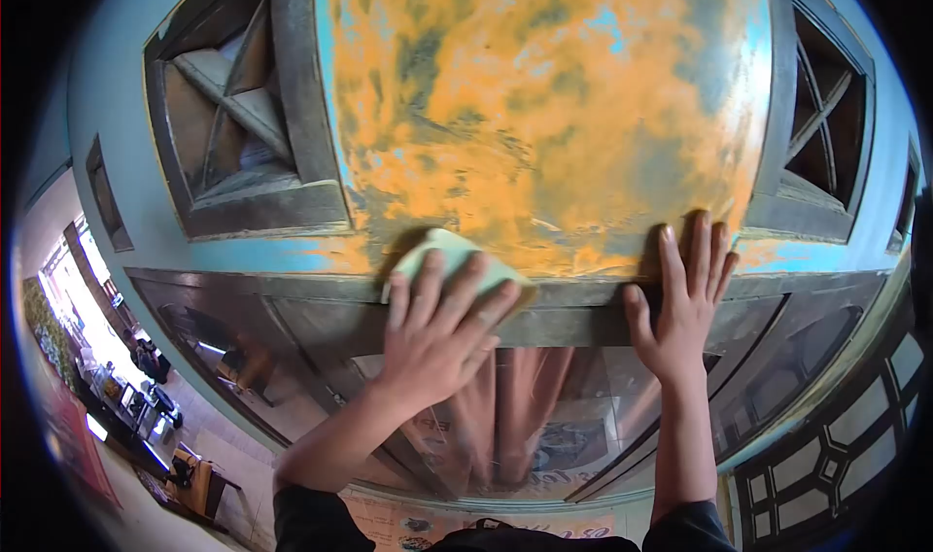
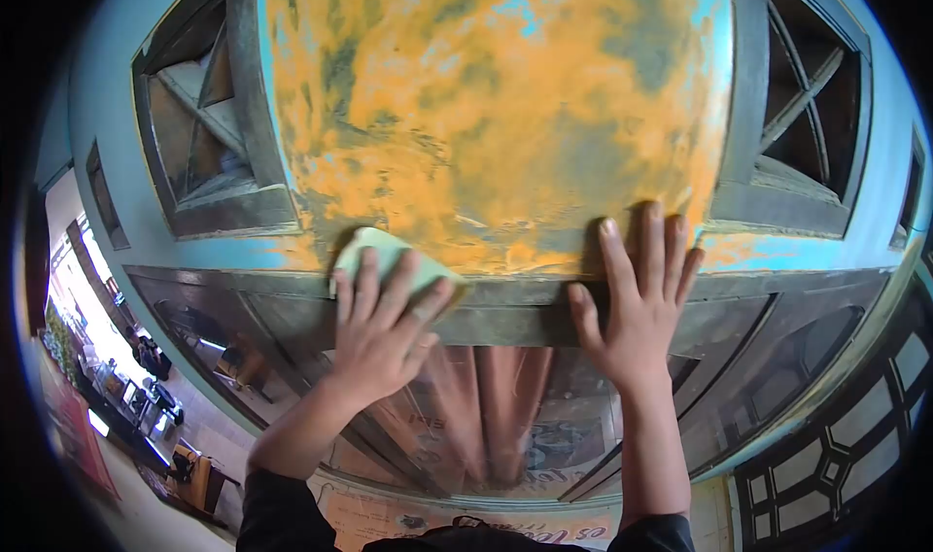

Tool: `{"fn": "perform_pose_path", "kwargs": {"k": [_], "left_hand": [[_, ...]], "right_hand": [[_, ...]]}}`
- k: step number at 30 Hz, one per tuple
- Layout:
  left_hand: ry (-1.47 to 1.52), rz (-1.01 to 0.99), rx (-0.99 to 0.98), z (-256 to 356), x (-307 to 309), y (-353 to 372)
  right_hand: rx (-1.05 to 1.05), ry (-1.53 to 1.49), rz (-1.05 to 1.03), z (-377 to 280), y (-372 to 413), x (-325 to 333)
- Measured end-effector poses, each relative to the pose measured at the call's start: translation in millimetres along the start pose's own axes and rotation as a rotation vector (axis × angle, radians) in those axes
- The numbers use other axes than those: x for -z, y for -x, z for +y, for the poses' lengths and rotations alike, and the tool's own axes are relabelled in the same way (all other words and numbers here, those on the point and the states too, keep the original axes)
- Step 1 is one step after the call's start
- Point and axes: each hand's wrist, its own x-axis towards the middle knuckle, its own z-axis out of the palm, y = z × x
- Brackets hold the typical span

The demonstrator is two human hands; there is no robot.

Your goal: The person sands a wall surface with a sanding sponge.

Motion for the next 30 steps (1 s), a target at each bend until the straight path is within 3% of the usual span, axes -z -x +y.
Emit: {"fn": "perform_pose_path", "kwargs": {"k": [4,7,11,15,19,23,27,30], "left_hand": [[0.018,0.233,0.279,-70,13,14],[0.130,0.328,0.425,-85,11,32],[-0.025,0.202,0.418,-94,4,50],[0.049,0.387,0.568,-122,9,43],[0.057,0.241,0.410,-95,-6,63],[0.102,0.416,0.610,-133,7,58],[0.117,0.306,0.453,-91,-4,64],[0.127,0.394,0.531,-128,5,66]], "right_hand": [[-0.035,-0.011,-0.081,-3,8,8],[-0.079,-0.077,-0.052,-12,14,5],[-0.089,-0.119,-0.023,-20,24,-3],[-0.079,-0.053,-0.023,-16,32,-13],[-0.079,-0.036,-0.012,-16,36,-19],[-0.070,-0.012,0.015,-18,34,-22],[-0.092,-0.021,0.023,-21,36,-26],[-0.093,-0.012,0.011,-19,39,-27]]}}
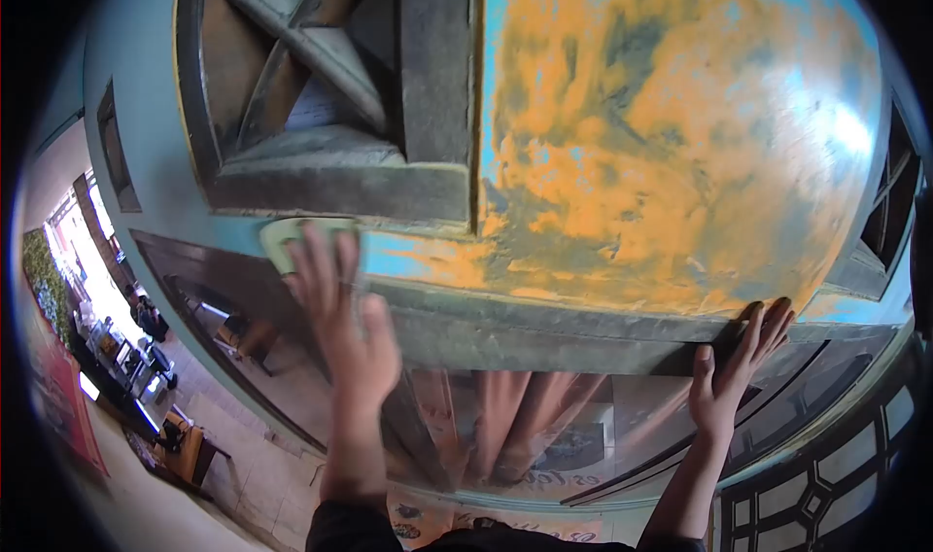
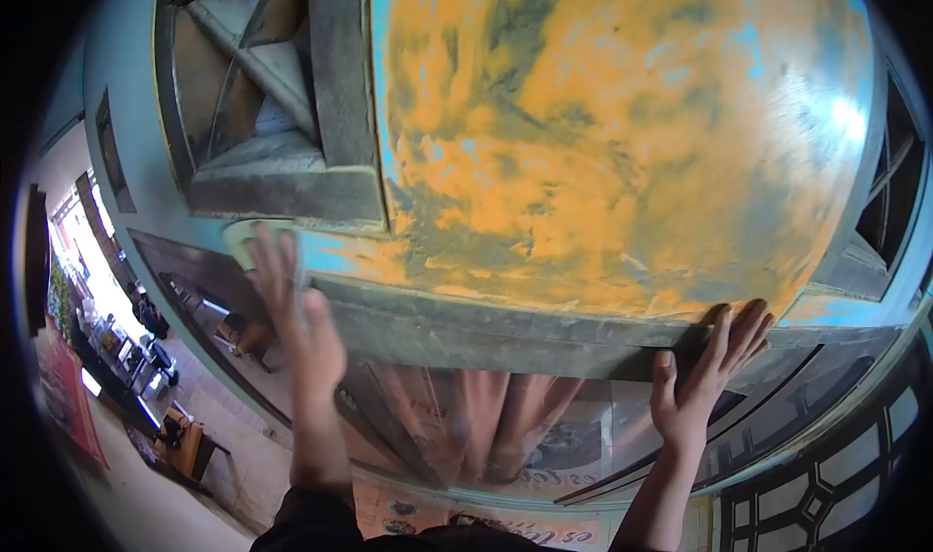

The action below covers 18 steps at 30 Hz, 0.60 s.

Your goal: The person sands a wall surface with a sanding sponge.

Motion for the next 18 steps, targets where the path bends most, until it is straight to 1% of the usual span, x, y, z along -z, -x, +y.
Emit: {"fn": "perform_pose_path", "kwargs": {"k": [1,2,5,6,9,10,13,17,18], "left_hand": [[0.012,0.048,0.044,-4,-1,-7],[0.008,0.052,0.057,-2,-3,-7],[-0.002,-0.138,-0.081,32,-6,20],[-0.023,-0.238,-0.099,39,-5,32],[-0.027,-0.070,-0.037,15,-9,14],[0.033,-0.038,0.018,12,-5,3],[0.022,-0.035,-0.007,27,-10,5],[0.001,-0.155,-0.072,38,-8,16],[0.018,-0.120,-0.057,39,-7,8]], "right_hand": [[-0.001,0.003,-0.004,1,0,0],[-0.002,0.003,-0.005,1,0,0],[0.007,0.000,0.014,-1,0,-2],[0.022,0.023,0.019,1,0,-3],[0.055,0.072,0.033,8,3,-6],[0.059,0.069,0.034,9,3,-7],[0.061,0.060,0.034,10,7,-9],[0.062,0.053,0.033,9,6,-9],[0.062,0.049,0.035,10,7,-9]]}}
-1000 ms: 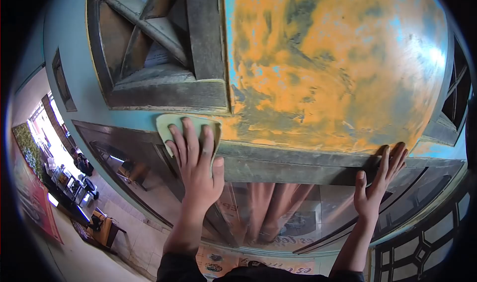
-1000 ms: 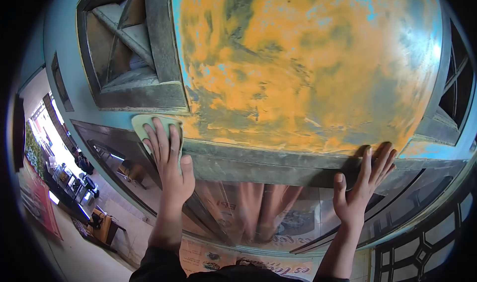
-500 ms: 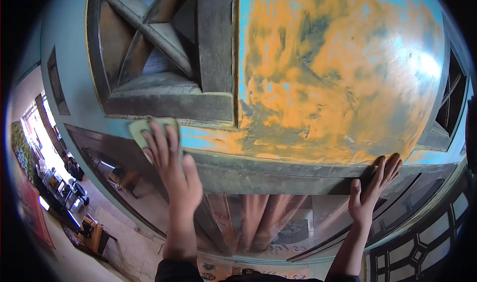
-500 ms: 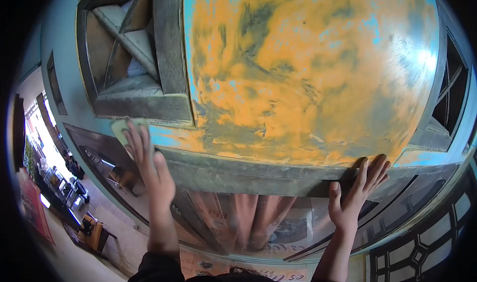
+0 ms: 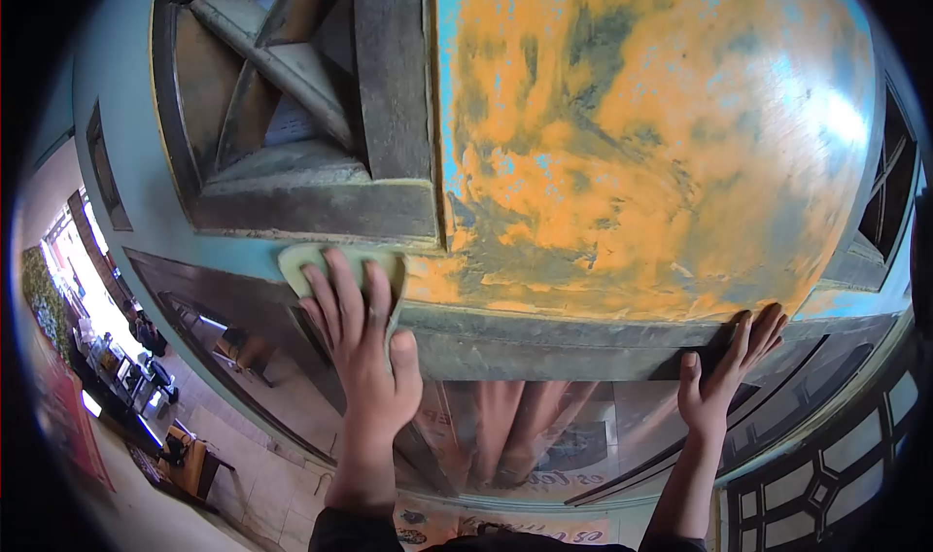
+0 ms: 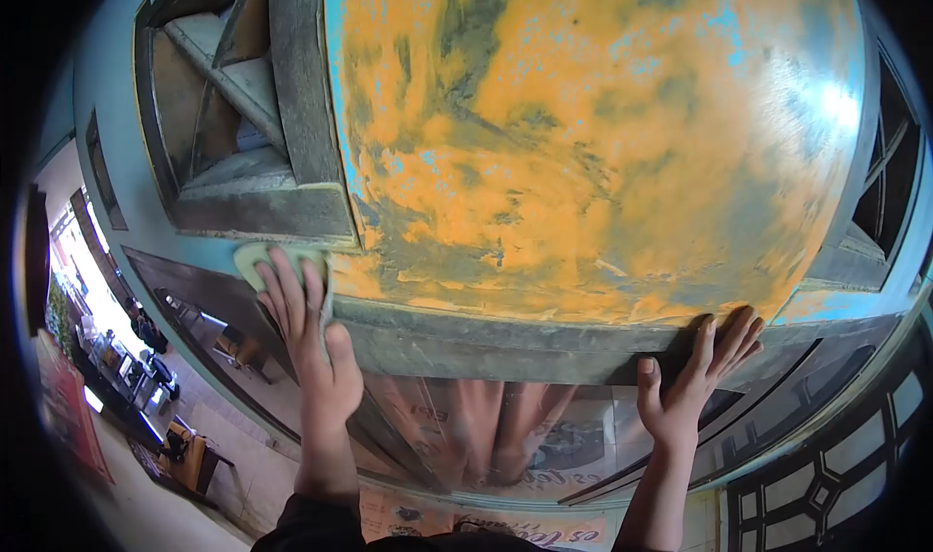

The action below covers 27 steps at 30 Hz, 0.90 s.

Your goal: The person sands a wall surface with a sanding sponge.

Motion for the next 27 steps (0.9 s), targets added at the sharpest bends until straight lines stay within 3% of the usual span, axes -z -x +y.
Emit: {"fn": "perform_pose_path", "kwargs": {"k": [8,11,12,15,27], "left_hand": [[-0.046,-0.005,-0.075,3,-10,1],[-0.016,-0.003,-0.064,3,-4,-11],[-0.013,-0.003,-0.049,6,-3,-8],[-0.035,-0.071,-0.065,15,-7,15],[-0.069,-0.064,-0.116,17,-6,0]], "right_hand": [[-0.015,0.006,0.070,-9,-8,6],[0.072,0.052,0.022,-15,-32,20],[0.087,-0.061,0.083,-28,-49,18],[0.161,0.003,0.111,-48,-69,8],[0.156,-0.005,0.187,-62,-63,-11]]}}
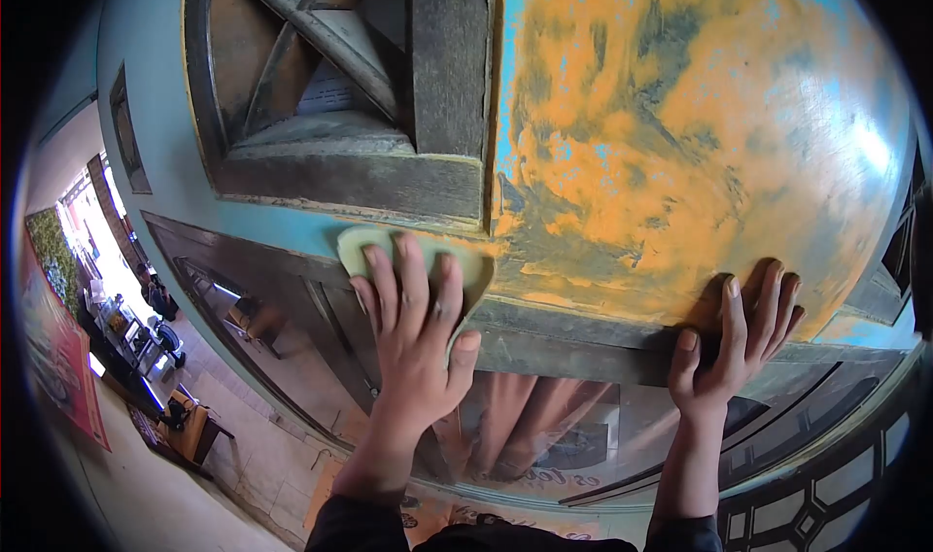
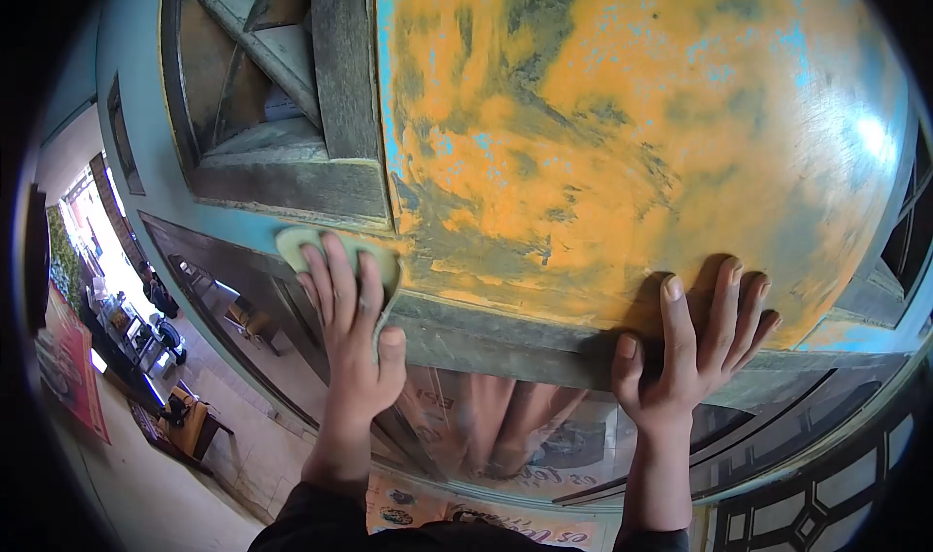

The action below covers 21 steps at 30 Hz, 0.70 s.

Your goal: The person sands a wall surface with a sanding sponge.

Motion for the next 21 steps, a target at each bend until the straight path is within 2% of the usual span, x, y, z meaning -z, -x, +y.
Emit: {"fn": "perform_pose_path", "kwargs": {"k": [10,13,21], "left_hand": [[0.026,-0.042,0.037,3,6,-6],[0.059,-0.062,0.061,6,6,2],[0.110,-0.001,0.042,4,5,-4]], "right_hand": [[-0.012,-0.034,0.019,0,2,-1],[0.041,0.021,-0.008,-2,2,2],[0.038,0.011,-0.007,-1,6,2]]}}
